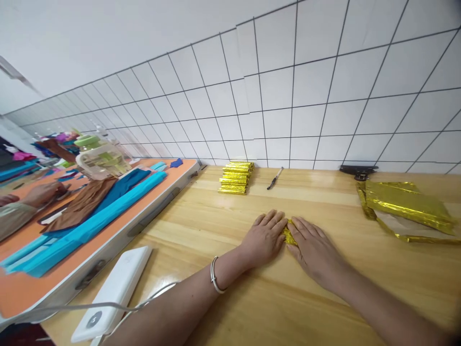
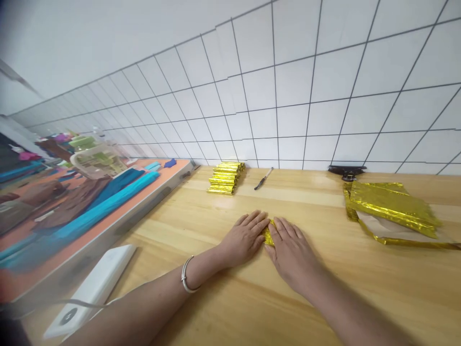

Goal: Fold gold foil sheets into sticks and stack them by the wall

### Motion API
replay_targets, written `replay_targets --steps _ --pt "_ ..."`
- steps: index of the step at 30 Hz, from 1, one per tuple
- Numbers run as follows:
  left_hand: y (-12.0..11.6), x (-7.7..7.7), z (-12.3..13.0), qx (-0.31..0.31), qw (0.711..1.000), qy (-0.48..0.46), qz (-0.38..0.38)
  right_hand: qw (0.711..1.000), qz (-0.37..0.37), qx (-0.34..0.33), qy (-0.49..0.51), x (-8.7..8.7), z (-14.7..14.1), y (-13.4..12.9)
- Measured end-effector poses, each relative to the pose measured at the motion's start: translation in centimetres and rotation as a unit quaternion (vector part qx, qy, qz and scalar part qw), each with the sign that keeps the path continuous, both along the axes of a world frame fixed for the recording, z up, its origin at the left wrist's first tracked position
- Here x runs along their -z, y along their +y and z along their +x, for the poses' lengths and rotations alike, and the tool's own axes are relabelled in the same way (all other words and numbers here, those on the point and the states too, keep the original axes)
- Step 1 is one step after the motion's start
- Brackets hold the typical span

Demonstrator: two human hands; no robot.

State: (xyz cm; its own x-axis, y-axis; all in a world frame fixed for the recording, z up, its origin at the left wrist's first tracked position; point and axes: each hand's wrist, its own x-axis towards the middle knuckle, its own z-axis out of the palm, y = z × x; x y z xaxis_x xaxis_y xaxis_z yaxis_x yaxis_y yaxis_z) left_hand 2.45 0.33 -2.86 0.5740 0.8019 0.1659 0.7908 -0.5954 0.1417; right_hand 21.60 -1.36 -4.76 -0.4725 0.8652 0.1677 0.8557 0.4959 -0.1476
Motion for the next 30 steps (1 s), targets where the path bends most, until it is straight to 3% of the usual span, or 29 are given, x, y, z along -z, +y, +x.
replay_targets --steps 8,11,13,16,20,24,30 --pt "0.1 0.3 -0.2 0.027 0.999 -0.021 -0.007 1.000 0.010 -0.007 -0.007 0.1 -0.1 0.0" --pt "1.5 0.0 -1.2 0.045 0.997 -0.057 0.002 1.000 0.012 -0.004 -0.012 -0.2 -0.1 -0.1" --pt "3.8 -0.9 -2.7 0.002 0.996 -0.088 0.022 1.000 0.008 -0.002 -0.018 -0.3 -0.2 -0.2" --pt "8.7 -2.8 -5.8 -0.125 0.985 -0.065 0.099 1.000 0.002 0.001 -0.022 -0.2 -0.2 -0.2" --pt "15.3 -4.6 -9.6 -0.207 0.968 -0.045 0.133 1.000 -0.004 0.001 -0.017 -0.3 -0.1 -0.2" --pt "19.3 -3.8 -11.5 -0.234 0.964 -0.012 0.124 1.000 -0.004 0.002 -0.018 -0.6 -0.2 -0.2" --pt "21.5 -1.7 -12.2 -0.242 0.964 0.003 0.113 1.000 0.001 0.000 -0.019 -0.5 -0.3 -0.2"
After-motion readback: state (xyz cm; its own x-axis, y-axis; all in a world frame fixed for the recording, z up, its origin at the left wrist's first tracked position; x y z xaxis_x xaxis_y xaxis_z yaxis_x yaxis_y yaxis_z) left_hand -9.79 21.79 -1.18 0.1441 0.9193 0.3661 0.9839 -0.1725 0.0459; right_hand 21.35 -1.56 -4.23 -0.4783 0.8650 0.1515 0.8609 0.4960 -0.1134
